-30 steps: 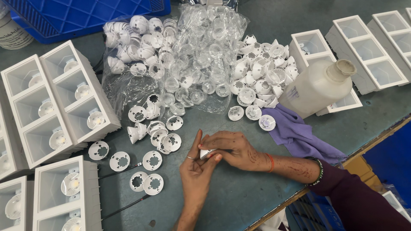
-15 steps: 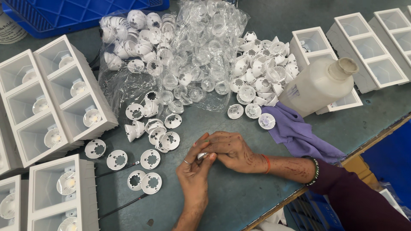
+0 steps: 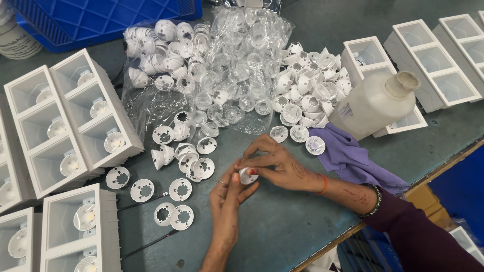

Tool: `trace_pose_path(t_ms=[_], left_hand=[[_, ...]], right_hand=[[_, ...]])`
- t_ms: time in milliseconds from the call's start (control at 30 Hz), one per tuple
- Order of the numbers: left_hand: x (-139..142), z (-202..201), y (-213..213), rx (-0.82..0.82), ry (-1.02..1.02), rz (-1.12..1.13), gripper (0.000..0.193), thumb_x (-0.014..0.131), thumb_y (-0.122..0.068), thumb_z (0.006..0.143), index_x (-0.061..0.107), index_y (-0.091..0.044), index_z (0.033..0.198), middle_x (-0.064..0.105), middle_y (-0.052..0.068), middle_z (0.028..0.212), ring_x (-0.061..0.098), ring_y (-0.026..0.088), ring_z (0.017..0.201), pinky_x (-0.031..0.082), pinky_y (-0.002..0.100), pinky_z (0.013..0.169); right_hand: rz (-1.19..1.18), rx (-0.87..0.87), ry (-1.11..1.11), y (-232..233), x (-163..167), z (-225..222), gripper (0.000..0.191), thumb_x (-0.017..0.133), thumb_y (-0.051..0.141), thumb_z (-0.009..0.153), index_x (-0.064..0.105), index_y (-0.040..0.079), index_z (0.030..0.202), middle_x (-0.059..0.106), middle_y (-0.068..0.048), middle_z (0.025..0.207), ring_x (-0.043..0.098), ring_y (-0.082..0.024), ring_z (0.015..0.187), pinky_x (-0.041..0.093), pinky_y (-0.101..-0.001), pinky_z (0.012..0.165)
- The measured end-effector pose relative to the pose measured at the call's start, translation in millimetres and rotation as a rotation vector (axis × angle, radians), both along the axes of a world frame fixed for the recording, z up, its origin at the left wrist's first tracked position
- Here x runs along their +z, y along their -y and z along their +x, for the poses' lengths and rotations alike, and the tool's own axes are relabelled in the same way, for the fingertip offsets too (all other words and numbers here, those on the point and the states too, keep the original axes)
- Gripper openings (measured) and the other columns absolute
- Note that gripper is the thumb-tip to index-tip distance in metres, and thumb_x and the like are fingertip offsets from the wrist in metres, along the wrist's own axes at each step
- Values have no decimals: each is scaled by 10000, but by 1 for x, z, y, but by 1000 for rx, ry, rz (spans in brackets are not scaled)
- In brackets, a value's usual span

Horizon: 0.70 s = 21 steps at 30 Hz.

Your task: The person picks white plastic bulb covers and clear bulb housings from a pile on the workbench, presses a cover into a housing to snap the two parts together, and places the assembled bulb into a compartment of a white tray, repeating the cycle. At one point the person reaches across the table to grab more parts.

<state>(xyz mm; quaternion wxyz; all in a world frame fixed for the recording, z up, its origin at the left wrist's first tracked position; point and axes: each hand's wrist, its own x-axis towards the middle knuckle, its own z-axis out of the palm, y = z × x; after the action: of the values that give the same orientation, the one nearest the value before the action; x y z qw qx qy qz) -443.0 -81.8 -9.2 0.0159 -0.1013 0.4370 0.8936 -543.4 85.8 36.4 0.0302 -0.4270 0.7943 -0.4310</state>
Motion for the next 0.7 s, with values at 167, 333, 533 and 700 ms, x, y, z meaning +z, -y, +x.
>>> trace_pose_path(t_ms=[167,333,533,700], left_hand=[[-5,6,-6,17,-3,61,457,600,-139,1039,549,150,1389,698,189,1254,712,229,1103,610,390,1011],[6,4,-6,73,65,115,652,686,-54,891,365,-88,1458,599,160,1339,662,220,1151,603,403,960],[20,8,-17,80,-229,-234,938,755,121,819,256,-38,1597,481,206,1508,539,222,1357,531,340,1086],[14,9,-18,157,-72,-22,991,696,127,816,158,-91,1619,471,214,1504,608,226,1217,561,340,981]], right_hand=[[-161,124,284,1,-5,10,297,662,118,963,724,83,1251,658,-64,1280,594,-250,1275,476,-395,1087],[-288,176,403,1,-18,17,233,551,117,1063,694,56,1237,630,-107,1413,559,-253,1389,467,-405,1150],[-308,131,560,4,-21,17,267,532,71,1046,658,19,1275,720,-117,1282,670,-210,1271,524,-351,1114],[-347,-34,747,18,-17,27,374,692,46,918,625,3,1284,715,-97,1277,669,-166,1214,544,-320,1046]])
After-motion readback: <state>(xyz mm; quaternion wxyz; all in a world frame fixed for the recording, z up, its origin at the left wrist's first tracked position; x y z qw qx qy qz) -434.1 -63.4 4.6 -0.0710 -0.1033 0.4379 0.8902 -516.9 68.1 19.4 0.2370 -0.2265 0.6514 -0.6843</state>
